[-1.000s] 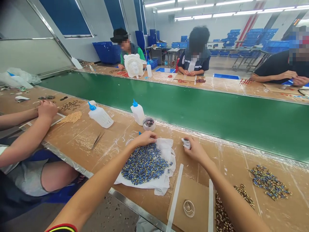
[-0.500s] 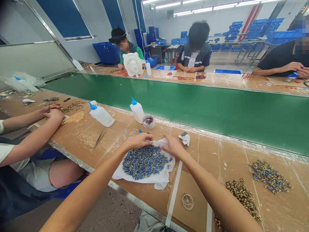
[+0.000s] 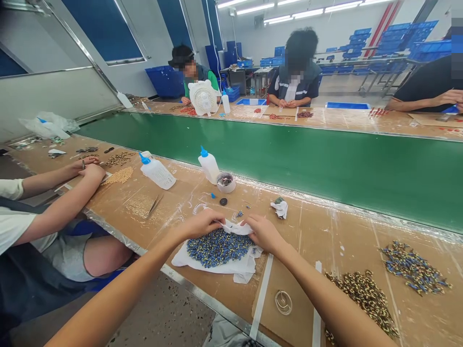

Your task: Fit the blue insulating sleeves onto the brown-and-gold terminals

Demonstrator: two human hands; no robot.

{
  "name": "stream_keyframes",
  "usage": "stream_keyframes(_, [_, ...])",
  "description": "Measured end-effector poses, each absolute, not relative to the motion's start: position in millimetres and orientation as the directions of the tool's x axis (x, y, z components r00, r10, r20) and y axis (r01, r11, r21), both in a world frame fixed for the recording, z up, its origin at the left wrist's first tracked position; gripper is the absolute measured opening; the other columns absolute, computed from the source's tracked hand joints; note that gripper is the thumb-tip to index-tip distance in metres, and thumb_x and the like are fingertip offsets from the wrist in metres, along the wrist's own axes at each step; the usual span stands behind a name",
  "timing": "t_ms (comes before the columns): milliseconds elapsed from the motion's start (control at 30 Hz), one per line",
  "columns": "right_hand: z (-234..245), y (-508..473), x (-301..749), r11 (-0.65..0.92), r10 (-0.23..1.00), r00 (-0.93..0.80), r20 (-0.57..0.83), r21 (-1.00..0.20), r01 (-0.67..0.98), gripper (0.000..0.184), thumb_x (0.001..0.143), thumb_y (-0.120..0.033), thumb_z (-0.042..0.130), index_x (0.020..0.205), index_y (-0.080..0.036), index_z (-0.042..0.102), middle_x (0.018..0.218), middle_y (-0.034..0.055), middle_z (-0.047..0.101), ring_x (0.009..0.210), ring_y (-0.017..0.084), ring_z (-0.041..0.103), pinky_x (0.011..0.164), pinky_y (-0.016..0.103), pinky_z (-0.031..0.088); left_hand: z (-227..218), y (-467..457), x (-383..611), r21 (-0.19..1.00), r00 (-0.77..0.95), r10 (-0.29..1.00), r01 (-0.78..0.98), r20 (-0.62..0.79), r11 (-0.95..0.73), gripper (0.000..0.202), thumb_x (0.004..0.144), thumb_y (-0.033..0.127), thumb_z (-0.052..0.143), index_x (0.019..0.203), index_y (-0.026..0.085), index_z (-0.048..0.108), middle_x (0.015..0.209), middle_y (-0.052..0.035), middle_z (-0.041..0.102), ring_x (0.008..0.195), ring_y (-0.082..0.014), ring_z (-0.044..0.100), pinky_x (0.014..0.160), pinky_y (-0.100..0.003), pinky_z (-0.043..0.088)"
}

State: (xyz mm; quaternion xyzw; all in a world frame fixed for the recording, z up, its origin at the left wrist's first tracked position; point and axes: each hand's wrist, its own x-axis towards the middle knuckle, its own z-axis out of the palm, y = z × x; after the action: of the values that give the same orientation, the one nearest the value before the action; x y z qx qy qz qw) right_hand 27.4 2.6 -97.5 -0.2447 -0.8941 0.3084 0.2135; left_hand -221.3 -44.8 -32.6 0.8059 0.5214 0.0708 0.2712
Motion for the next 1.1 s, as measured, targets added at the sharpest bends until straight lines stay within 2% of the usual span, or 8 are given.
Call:
stream_keyframes(200, [-91.9, -0.5, 33.5, 0.678, 0.562, -0.782, 0.27, -0.692, 0.249, 0.015, 0.085, -0.013, 0.055, 0.096, -0.02, 0.061, 0.095, 0.0066, 0.061, 0.092, 0.021, 0.058, 0.081, 0.031, 0.045, -22.3, -43.4, -225.1, 0.542, 0.452, 0.871, 0.789, -0.192, -0.29, 0.014, 0.084, 0.017, 0.056, 0.09, 0.018, 0.068, 0.084, -0.0032, 0.07, 0.079, -0.018, 0.062, 0.071, -0.026, 0.041])
stream_keyframes(400, [-96.9, 0.5, 34.3, 0.671, 0.541, -0.806, 0.242, -0.702, 0.24, 0.014, 0.086, -0.012, 0.053, 0.096, -0.02, 0.059, 0.099, 0.0069, 0.061, 0.092, 0.02, 0.059, 0.082, 0.031, 0.045, -25.5, -13.1, -215.2, 0.578, 0.485, 0.849, 0.761, -0.207, -0.294, 0.018, 0.087, 0.028, 0.057, 0.097, 0.018, 0.068, 0.087, -0.0027, 0.068, 0.081, -0.0173, 0.063, 0.07, -0.024, 0.045])
stream_keyframes(467, [-98.4, -0.6, 34.0, 0.67, 0.529, -0.819, 0.223, -0.702, 0.241, 0.012, 0.086, -0.014, 0.054, 0.095, -0.02, 0.059, 0.097, 0.0067, 0.061, 0.091, 0.021, 0.059, 0.081, 0.031, 0.045, -36.3, -0.3, -208.0, 0.554, 0.46, 0.869, 0.779, -0.183, -0.295, 0.025, 0.088, 0.025, 0.056, 0.111, 0.019, 0.064, 0.097, -0.0053, 0.066, 0.087, -0.0192, 0.062, 0.076, -0.026, 0.045])
stream_keyframes(533, [-99.2, -2.2, 33.9, 0.666, 0.526, -0.824, 0.209, -0.704, 0.247, 0.01, 0.087, -0.015, 0.054, 0.094, -0.02, 0.059, 0.097, 0.0071, 0.061, 0.091, 0.021, 0.059, 0.081, 0.031, 0.045, -49.3, 9.5, -202.5, 0.522, 0.459, 0.872, 0.792, -0.168, -0.316, 0.044, 0.08, 0.018, 0.065, 0.123, 0.024, 0.059, 0.111, -0.007, 0.06, 0.096, -0.022, 0.06, 0.083, -0.03, 0.045])
stream_keyframes(600, [-99.8, -3.7, 33.9, 0.657, 0.53, -0.825, 0.197, -0.71, 0.253, 0.011, 0.087, -0.015, 0.053, 0.095, -0.02, 0.059, 0.098, 0.0073, 0.061, 0.092, 0.021, 0.058, 0.081, 0.03, 0.045, -60.8, 15.8, -200.5, 0.504, 0.492, 0.854, 0.788, -0.17, -0.354, 0.062, 0.073, 0.012, 0.07, 0.13, 0.029, 0.054, 0.118, -0.0066, 0.054, 0.099, -0.0223, 0.059, 0.087, -0.031, 0.045])
stream_keyframes(700, [-101.0, -4.3, 33.7, 0.641, 0.538, -0.823, 0.183, -0.723, 0.258, 0.012, 0.087, -0.015, 0.054, 0.095, -0.02, 0.059, 0.098, 0.0067, 0.061, 0.093, 0.021, 0.058, 0.082, 0.03, 0.044, -71.6, 21.6, -202.6, 0.491, 0.543, 0.824, 0.768, -0.161, -0.411, 0.07, 0.073, 0.013, 0.072, 0.136, 0.033, 0.047, 0.122, -0.0057, 0.049, 0.1, -0.021, 0.058, 0.089, -0.03, 0.045])
stream_keyframes(867, [-102.2, 1.0, 34.1, 0.591, 0.573, -0.804, 0.162, -0.761, 0.268, 0.011, 0.085, -0.013, 0.056, 0.093, -0.02, 0.06, 0.095, 0.0062, 0.061, 0.089, 0.02, 0.058, 0.079, 0.028, 0.044, -84.2, 37.1, -201.7, 0.465, 0.557, 0.825, 0.757, -0.094, -0.459, 0.052, 0.082, 0.021, 0.065, 0.132, 0.028, 0.053, 0.118, -0.0066, 0.049, 0.1, -0.0196, 0.057, 0.092, -0.03, 0.043])
stream_keyframes(1100, [-109.1, 12.2, 35.5, 0.449, 0.678, -0.728, 0.099, -0.841, 0.304, 0.005, 0.084, -0.019, 0.057, 0.087, -0.017, 0.06, 0.084, 0.0029, 0.063, 0.075, 0.017, 0.055, 0.067, 0.024, 0.04, -101.0, 64.5, -187.8, 0.456, 0.545, 0.838, 0.753, -0.028, -0.474, 0.031, 0.081, 0.021, 0.067, 0.113, 0.021, 0.067, 0.1, -0.0051, 0.055, 0.088, -0.0161, 0.058, 0.078, -0.025, 0.046])
